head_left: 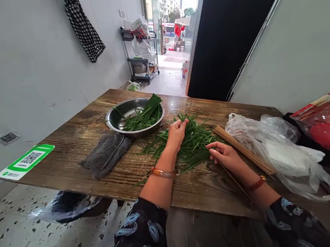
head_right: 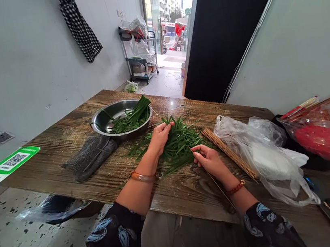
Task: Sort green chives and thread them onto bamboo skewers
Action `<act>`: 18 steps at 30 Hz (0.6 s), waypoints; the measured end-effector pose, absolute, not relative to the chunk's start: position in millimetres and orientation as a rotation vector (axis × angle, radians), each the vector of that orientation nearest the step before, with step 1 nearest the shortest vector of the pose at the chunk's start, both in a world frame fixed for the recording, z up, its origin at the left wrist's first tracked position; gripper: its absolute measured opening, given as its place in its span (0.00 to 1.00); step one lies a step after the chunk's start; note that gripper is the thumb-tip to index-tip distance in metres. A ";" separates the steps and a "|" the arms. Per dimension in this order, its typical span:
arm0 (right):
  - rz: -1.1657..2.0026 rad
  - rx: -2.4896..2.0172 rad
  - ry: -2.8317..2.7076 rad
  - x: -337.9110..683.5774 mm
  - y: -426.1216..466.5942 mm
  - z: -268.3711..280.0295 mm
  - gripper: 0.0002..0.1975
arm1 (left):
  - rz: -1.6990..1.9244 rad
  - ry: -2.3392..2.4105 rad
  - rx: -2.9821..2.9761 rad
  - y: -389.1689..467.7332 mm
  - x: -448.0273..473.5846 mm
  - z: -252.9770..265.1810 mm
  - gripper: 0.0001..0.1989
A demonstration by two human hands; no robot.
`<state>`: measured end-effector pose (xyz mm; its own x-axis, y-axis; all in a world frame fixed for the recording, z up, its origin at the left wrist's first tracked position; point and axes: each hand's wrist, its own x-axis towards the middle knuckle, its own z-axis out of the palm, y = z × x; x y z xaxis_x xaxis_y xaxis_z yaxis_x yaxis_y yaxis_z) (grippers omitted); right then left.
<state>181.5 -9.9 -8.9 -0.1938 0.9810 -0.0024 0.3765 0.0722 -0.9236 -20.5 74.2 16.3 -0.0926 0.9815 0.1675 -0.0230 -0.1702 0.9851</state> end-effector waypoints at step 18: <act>0.598 -1.584 -1.903 224.7 -20.5 9.2 0.14 | 1.341 1.285 2.002 69.2 -10.8 21.9 0.15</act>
